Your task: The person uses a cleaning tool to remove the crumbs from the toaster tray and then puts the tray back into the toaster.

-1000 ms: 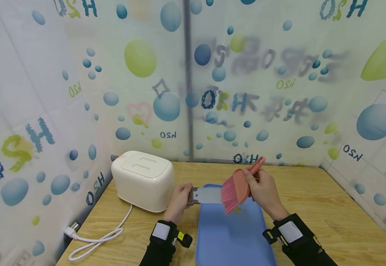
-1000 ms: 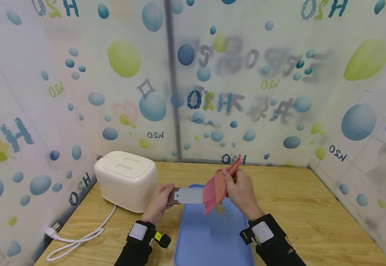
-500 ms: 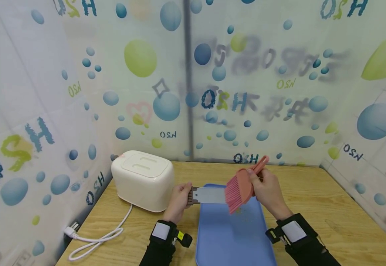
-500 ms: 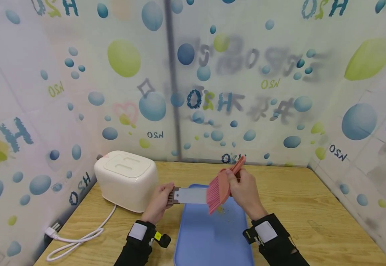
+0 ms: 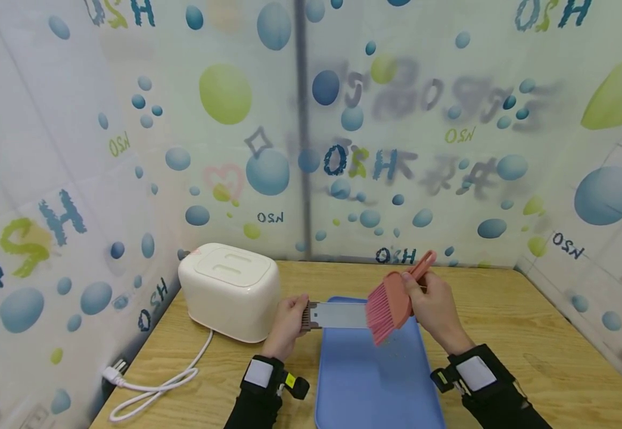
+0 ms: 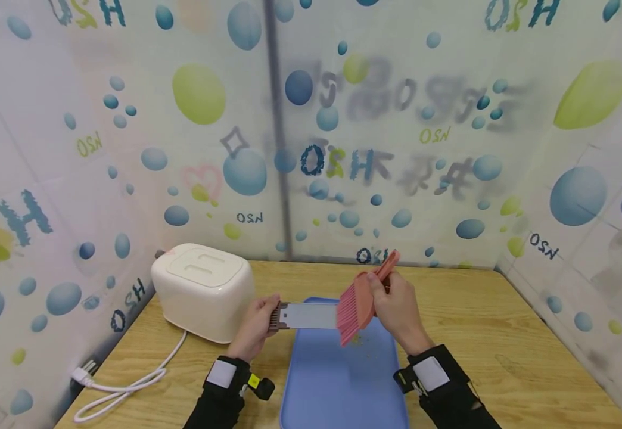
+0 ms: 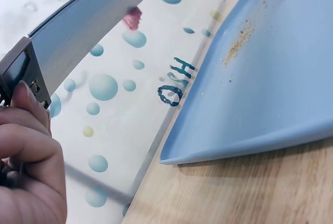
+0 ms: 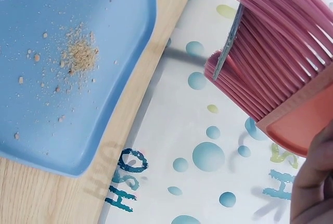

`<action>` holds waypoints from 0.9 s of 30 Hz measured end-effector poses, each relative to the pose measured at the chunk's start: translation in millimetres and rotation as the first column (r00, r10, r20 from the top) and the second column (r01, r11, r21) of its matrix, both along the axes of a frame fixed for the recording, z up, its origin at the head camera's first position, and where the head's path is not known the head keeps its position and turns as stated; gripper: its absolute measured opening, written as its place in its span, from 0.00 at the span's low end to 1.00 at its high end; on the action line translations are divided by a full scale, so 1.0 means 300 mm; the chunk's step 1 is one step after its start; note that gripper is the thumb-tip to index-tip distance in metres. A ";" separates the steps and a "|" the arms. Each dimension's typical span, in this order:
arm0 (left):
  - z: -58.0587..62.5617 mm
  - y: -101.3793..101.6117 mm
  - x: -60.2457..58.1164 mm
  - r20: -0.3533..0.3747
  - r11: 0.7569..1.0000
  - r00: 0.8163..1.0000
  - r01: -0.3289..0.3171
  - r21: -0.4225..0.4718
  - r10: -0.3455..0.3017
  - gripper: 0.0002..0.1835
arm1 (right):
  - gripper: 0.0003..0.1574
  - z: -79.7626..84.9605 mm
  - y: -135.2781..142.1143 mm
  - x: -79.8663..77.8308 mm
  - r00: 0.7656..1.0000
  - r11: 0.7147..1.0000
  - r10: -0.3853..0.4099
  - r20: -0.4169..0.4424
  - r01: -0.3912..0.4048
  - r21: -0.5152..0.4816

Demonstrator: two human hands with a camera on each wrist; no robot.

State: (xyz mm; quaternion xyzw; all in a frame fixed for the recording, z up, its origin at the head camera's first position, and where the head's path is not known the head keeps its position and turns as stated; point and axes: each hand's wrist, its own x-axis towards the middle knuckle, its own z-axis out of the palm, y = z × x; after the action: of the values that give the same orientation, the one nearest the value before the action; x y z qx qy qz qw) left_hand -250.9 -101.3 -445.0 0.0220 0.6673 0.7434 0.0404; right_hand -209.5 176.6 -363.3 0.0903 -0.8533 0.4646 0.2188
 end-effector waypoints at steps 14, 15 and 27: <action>-0.005 -0.005 -0.013 0.015 0.999 1.000 -0.012 -0.030 0.012 0.21 | 0.22 0.001 0.012 0.008 1.000 1.000 -0.011 0.010 0.011 -0.007; -0.005 -0.005 -0.013 0.017 0.999 1.000 -0.012 -0.030 0.013 0.21 | 0.22 0.001 0.013 0.009 1.000 1.000 -0.011 0.010 0.011 -0.008; -0.005 -0.007 -0.012 0.023 0.999 1.000 -0.015 -0.039 0.016 0.22 | 0.22 0.004 0.021 0.014 1.000 1.000 -0.004 0.015 0.004 -0.002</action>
State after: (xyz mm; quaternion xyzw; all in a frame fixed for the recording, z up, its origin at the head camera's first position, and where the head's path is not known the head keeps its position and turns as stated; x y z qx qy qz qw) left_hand -254.4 -103.4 -446.5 0.0074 0.6814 0.7307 0.0429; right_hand -205.4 182.9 -362.0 0.0850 -0.8546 0.4657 0.2133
